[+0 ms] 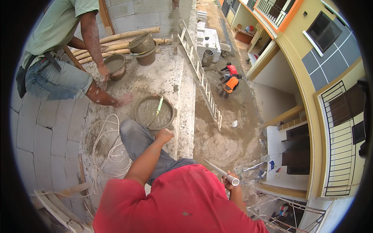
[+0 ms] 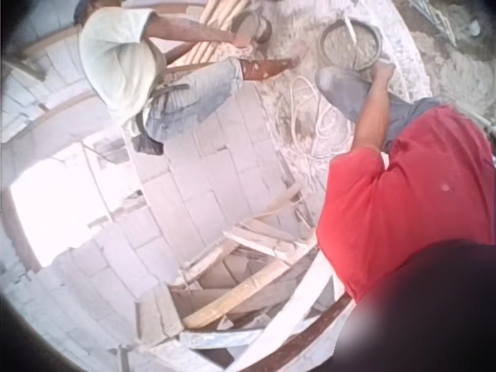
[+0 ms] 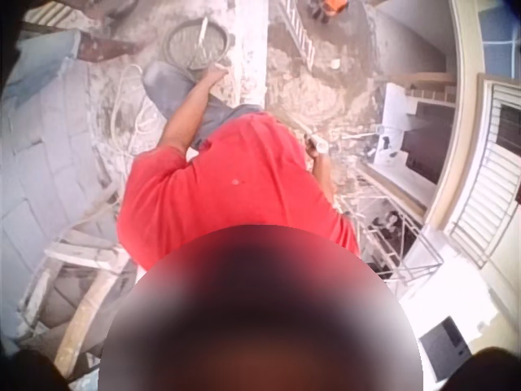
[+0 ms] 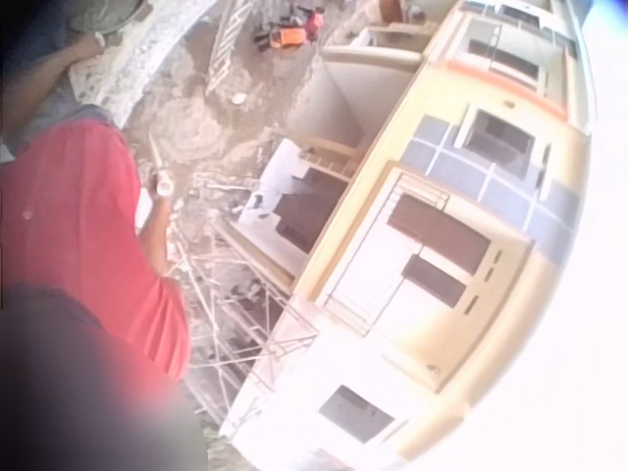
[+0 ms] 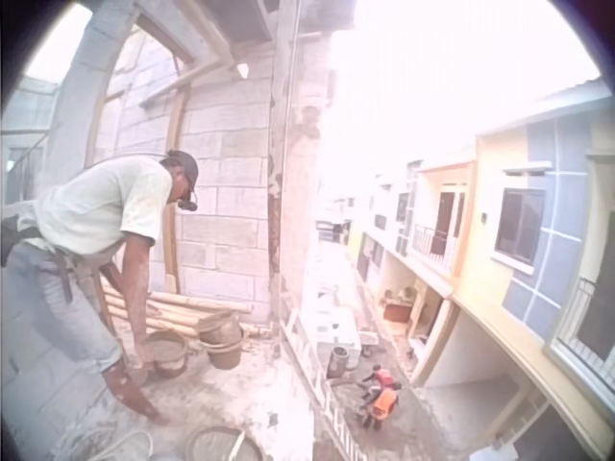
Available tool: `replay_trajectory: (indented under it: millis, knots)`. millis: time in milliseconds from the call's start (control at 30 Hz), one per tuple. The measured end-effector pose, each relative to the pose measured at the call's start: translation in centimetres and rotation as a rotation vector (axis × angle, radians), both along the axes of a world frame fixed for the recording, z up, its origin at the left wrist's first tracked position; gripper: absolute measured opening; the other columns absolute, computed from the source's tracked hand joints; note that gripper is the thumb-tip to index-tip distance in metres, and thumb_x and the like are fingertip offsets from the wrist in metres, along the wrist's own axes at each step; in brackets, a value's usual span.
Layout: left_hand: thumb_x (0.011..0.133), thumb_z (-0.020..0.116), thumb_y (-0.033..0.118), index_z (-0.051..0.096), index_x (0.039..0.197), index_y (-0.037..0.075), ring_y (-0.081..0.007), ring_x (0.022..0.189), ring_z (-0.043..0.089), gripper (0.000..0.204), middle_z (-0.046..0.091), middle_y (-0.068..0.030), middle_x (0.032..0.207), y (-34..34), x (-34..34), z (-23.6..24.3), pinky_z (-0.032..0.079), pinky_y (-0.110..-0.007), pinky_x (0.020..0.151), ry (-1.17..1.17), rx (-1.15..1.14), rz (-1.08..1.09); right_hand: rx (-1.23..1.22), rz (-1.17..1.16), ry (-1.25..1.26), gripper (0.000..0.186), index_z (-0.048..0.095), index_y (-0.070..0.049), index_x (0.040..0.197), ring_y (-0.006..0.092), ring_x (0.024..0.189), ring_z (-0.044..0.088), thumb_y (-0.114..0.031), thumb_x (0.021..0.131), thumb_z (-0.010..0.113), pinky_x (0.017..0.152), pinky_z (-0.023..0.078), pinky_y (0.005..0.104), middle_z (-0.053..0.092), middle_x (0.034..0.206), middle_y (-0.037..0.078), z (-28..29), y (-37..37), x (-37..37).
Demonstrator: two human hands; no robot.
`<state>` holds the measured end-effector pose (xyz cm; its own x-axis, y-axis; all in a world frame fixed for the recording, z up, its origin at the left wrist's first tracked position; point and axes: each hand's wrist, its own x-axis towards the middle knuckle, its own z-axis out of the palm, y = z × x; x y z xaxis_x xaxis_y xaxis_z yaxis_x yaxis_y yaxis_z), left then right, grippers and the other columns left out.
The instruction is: The person repeatedly picks up white PVC pipes and lowers them from a rooftop to the ground below, where another worker receives them. The person handles the pipes one at a time, using both hands to guide them down the side of the building.
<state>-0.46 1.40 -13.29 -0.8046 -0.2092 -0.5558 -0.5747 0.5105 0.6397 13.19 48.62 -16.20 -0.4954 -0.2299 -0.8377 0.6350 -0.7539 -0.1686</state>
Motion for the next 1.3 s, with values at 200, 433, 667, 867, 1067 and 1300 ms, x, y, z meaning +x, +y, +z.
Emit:
replay_trajectory:
  millis: [200, 433, 667, 867, 1067, 1300]
  knots:
    - [0.079, 0.070, 0.023, 0.067, 0.110, 0.011, -0.0194, 0.091, 0.066, 0.034, 0.071, -0.0081, 0.098, 1.5, 0.6, 0.2, 0.051, -0.032, 0.081, 0.063, 0.137, 0.007, 0.014, -0.063, -0.245, 0.014, 0.054, -0.012, 0.094, 0.0223, 0.070, 0.058, -0.017, 0.084, 0.063, 0.066, 0.052, 0.0358, 0.058, 0.081, 0.004, -10.6, 3.5, 3.6]
    - [0.077, 0.060, -0.006, 0.048, 0.139, 0.013, -0.0212, 0.097, 0.063, 0.066, 0.064, -0.0097, 0.116, 4.4, 2.5, 21.3, 0.051, -0.035, 0.089, 0.690, 0.305, -0.302, 1.178, 0.778, 0.604, 0.018, 0.059, -0.009, 0.092, 0.0188, 0.076, 0.066, -0.027, 0.093, 0.057, 0.077, 0.057, 0.0357, 0.063, 0.079, 0.005, -9.8, 5.6, 11.9]
    - [0.071, 0.061, -0.011, 0.053, 0.135, 0.013, -0.0227, 0.096, 0.066, 0.069, 0.067, -0.0082, 0.112, 8.3, 4.9, 40.0, 0.053, -0.036, 0.083, 1.476, 0.241, -0.746, 0.378, 0.210, -0.031, 0.019, 0.051, -0.012, 0.105, 0.0198, 0.075, 0.064, -0.023, 0.091, 0.059, 0.074, 0.056, 0.0357, 0.061, 0.080, 0.007, -4.7, 6.9, 12.1]
    - [0.073, 0.063, -0.008, 0.051, 0.134, 0.013, -0.0210, 0.091, 0.066, 0.065, 0.068, -0.0076, 0.108, 10.3, 6.1, 43.5, 0.053, -0.036, 0.080, 1.457, 0.178, -0.894, 0.245, 0.111, -0.063, 0.032, 0.045, -0.014, 0.116, 0.0207, 0.074, 0.062, -0.020, 0.088, 0.061, 0.071, 0.055, 0.0356, 0.060, 0.082, 0.009, -3.0, 4.7, 10.4]
    - [0.076, 0.064, -0.005, 0.049, 0.133, 0.013, -0.0192, 0.085, 0.067, 0.061, 0.069, -0.0071, 0.105, 10.3, 6.4, 44.8, 0.053, -0.036, 0.077, 1.407, 0.177, -0.946, 0.154, 0.056, -0.059, 0.047, 0.038, -0.016, 0.126, 0.0215, 0.073, 0.061, -0.016, 0.086, 0.062, 0.068, 0.053, 0.0355, 0.058, 0.084, 0.011, -2.5, 3.0, 8.8]
    - [0.078, 0.066, -0.001, 0.047, 0.131, 0.013, -0.0172, 0.078, 0.068, 0.058, 0.070, -0.0064, 0.101, 10.2, 6.4, 46.2, 0.053, -0.035, 0.073, 1.345, 0.221, -0.997, 0.066, 0.022, -0.032, 0.066, 0.031, -0.019, 0.139, 0.0225, 0.072, 0.059, -0.012, 0.083, 0.064, 0.064, 0.052, 0.0354, 0.057, 0.086, 0.013, -2.6, 0.7, 6.6]
